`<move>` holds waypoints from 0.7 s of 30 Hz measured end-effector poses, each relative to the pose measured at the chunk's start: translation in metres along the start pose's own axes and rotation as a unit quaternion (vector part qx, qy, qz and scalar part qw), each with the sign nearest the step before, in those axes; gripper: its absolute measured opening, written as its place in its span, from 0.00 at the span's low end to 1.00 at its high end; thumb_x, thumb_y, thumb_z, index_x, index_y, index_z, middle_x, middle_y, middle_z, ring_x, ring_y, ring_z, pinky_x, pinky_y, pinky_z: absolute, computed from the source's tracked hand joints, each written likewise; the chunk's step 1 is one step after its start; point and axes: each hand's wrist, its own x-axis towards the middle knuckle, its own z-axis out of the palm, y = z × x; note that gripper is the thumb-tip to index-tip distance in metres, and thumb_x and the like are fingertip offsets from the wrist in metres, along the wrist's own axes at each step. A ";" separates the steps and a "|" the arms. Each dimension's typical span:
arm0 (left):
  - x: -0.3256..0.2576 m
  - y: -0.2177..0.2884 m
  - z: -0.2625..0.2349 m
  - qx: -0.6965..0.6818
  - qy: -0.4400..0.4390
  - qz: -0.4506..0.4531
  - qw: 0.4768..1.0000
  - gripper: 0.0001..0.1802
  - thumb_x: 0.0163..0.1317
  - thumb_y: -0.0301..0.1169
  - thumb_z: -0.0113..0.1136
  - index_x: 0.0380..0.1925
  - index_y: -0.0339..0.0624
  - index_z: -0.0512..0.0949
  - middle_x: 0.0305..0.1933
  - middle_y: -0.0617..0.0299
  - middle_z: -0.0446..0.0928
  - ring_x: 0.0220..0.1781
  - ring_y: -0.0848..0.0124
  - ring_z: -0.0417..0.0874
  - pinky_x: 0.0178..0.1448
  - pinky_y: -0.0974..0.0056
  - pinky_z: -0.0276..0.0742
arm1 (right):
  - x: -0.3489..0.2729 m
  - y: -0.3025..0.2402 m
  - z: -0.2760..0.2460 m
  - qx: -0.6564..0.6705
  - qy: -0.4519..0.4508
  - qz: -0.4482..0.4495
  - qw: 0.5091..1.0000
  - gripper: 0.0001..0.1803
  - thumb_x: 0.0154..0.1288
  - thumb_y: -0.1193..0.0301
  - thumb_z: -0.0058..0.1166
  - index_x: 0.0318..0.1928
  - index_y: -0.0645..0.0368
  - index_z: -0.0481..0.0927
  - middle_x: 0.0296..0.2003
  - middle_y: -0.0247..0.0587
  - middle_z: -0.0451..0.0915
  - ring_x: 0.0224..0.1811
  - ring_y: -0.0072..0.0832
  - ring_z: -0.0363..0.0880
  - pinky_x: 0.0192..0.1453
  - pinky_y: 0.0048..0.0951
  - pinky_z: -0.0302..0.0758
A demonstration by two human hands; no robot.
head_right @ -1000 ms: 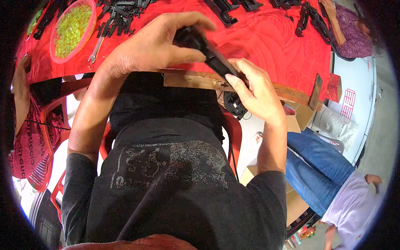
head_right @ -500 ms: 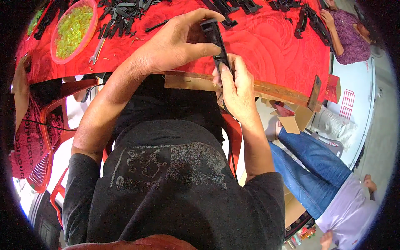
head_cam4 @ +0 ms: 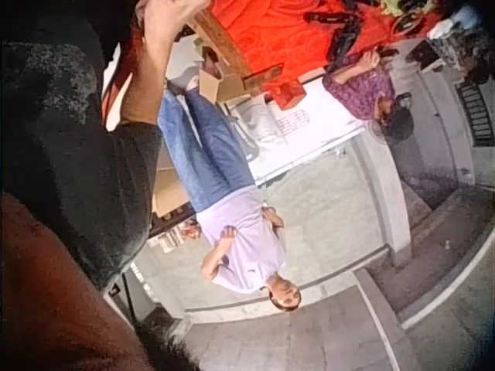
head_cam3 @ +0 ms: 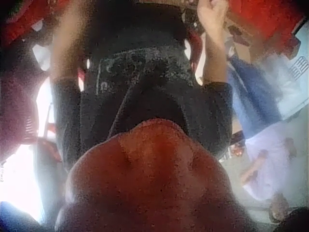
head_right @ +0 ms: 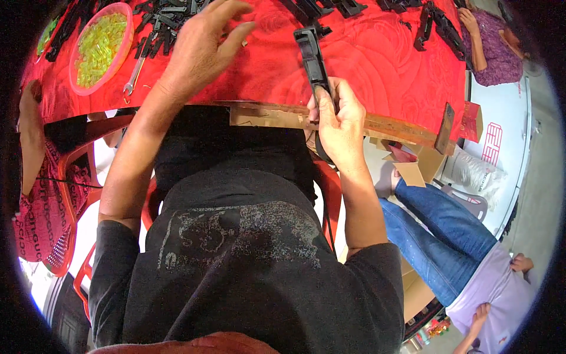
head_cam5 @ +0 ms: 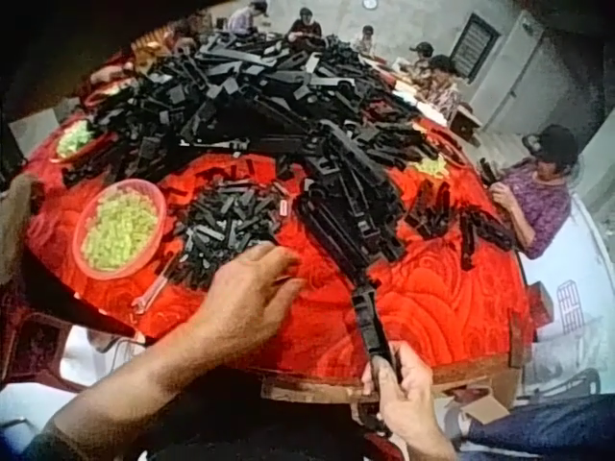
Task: The person assembles small plastic components by hand, fitting plastic housing and assembly pins together at a workstation table.
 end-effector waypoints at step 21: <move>-0.011 -0.015 -0.014 0.086 -0.033 0.153 0.984 0.07 0.63 0.24 0.57 0.40 0.33 0.75 0.34 0.42 0.78 0.39 0.44 0.82 0.41 0.51 0.76 | 0.014 0.008 -0.001 -0.159 -0.019 -0.049 0.986 0.12 0.66 0.76 0.58 0.49 0.66 0.81 0.30 0.43 0.79 0.31 0.30 0.81 0.37 0.32 0.75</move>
